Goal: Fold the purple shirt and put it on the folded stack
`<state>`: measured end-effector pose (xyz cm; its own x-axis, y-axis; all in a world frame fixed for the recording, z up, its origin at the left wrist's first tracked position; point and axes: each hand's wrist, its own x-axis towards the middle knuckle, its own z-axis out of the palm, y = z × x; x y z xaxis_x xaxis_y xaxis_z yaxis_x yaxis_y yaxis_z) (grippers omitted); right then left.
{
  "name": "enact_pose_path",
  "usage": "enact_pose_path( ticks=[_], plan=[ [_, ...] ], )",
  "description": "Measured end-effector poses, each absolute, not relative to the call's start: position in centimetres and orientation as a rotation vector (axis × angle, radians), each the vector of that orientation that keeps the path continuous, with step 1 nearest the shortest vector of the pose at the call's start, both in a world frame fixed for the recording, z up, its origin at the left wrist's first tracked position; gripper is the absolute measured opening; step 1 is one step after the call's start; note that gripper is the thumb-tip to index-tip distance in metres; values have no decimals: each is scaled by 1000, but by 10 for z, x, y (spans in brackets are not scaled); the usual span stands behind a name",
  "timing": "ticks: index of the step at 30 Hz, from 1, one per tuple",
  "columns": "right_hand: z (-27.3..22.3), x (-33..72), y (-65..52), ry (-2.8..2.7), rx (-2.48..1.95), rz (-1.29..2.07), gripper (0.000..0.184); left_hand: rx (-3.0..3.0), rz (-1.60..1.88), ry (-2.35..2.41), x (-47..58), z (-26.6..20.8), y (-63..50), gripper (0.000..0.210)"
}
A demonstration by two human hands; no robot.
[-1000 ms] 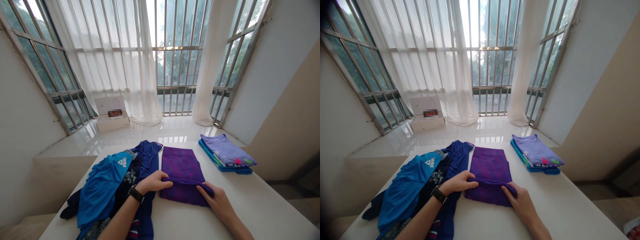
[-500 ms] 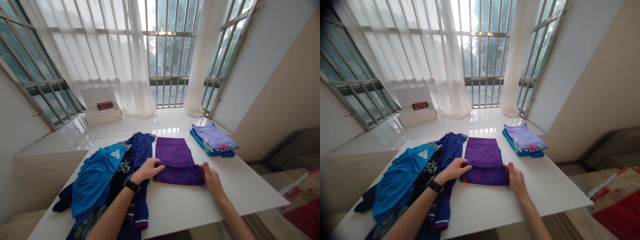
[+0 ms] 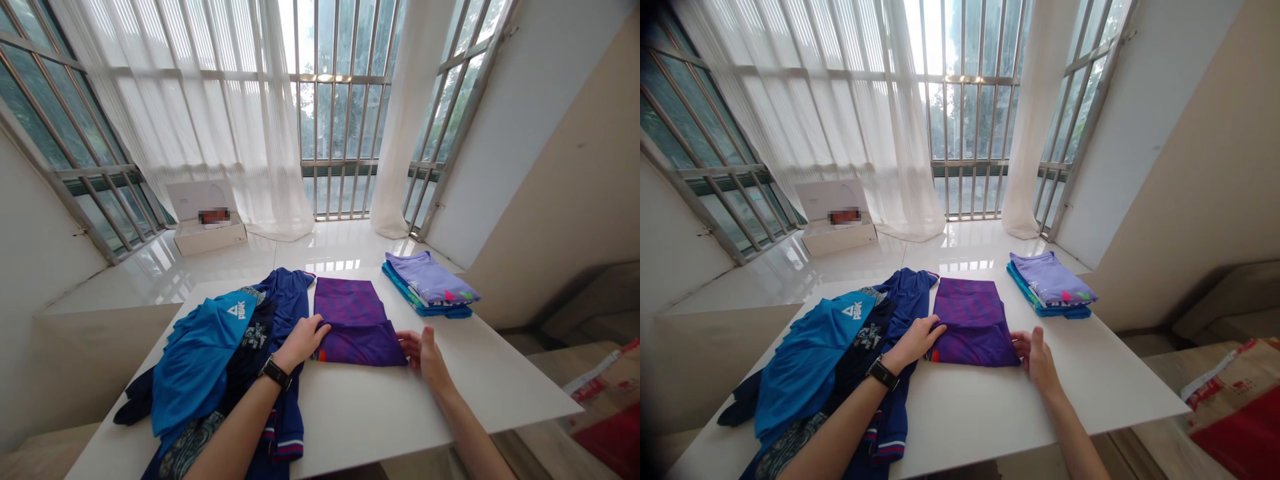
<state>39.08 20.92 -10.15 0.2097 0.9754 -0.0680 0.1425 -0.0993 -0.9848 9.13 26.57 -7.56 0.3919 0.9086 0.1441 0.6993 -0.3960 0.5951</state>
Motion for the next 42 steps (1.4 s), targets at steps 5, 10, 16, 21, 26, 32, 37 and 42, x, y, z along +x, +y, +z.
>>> enact_pose_path(
  ticks=[5, 10, 16, 21, 26, 32, 37, 42],
  plan=[
    [-98, 379, 205, -1332, -1548, 758, 62, 2201, 646, 1464, 94, -81, 265, 26],
    [-104, 374, 205, -1453, -1560, 599, 49, 2184, 663, 1450, 92, -76, 263, 29],
    [-102, 379, 204, -1550, -1628, 534, 43, 2211, 552, 1515, 89, -69, 263, 35],
    [-100, 378, 201, -1565, -1697, 380, 40, 2234, 515, 1617, 92, -70, 260, 33],
    [-102, 377, 201, -1581, -1732, 296, 38, 2265, 442, 1673, 94, -69, 257, 35],
    [-103, 374, 200, -1623, -1847, 254, 35, 2320, 333, 1751, 94, -63, 252, 35],
    [-103, 373, 199, -1624, -1955, 253, 31, 2373, 336, 1775, 93, -58, 248, 24],
    [-104, 374, 199, -1617, -1953, 252, 31, 2585, 527, 1619, 96, -50, 245, 19]
  ],
)
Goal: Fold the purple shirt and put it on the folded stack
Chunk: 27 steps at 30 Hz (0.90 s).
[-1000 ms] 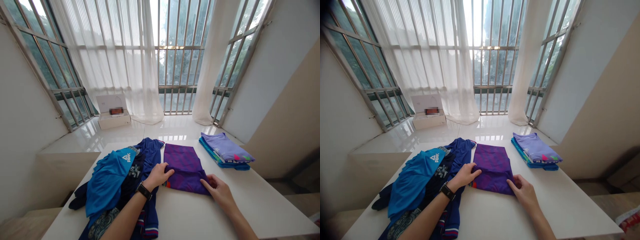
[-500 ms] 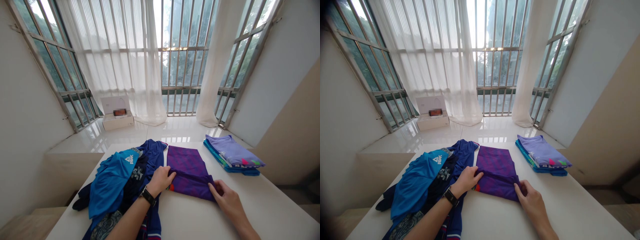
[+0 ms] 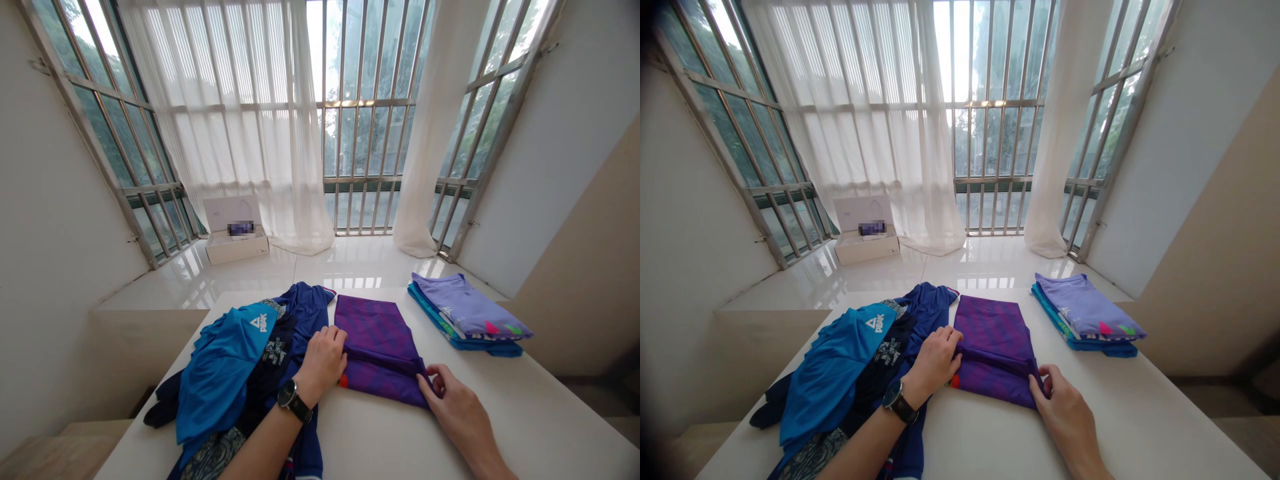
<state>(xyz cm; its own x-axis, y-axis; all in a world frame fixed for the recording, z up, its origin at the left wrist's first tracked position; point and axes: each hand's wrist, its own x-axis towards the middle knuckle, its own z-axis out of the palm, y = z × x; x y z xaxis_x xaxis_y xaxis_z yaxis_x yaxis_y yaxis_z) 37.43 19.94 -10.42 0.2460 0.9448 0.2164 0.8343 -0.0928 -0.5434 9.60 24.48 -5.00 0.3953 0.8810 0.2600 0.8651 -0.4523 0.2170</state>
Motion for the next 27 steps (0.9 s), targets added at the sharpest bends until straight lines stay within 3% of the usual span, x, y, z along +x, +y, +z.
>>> enact_pose_path(
  ticks=[6, 27],
  plan=[
    [-108, 376, 200, -1611, -1857, 130, 34, 2794, 504, 1207, 95, -51, 245, 27],
    [-107, 368, 183, -1874, -1463, -264, 28, 2714, 452, 1203, 102, -51, 236, 19]
  ],
)
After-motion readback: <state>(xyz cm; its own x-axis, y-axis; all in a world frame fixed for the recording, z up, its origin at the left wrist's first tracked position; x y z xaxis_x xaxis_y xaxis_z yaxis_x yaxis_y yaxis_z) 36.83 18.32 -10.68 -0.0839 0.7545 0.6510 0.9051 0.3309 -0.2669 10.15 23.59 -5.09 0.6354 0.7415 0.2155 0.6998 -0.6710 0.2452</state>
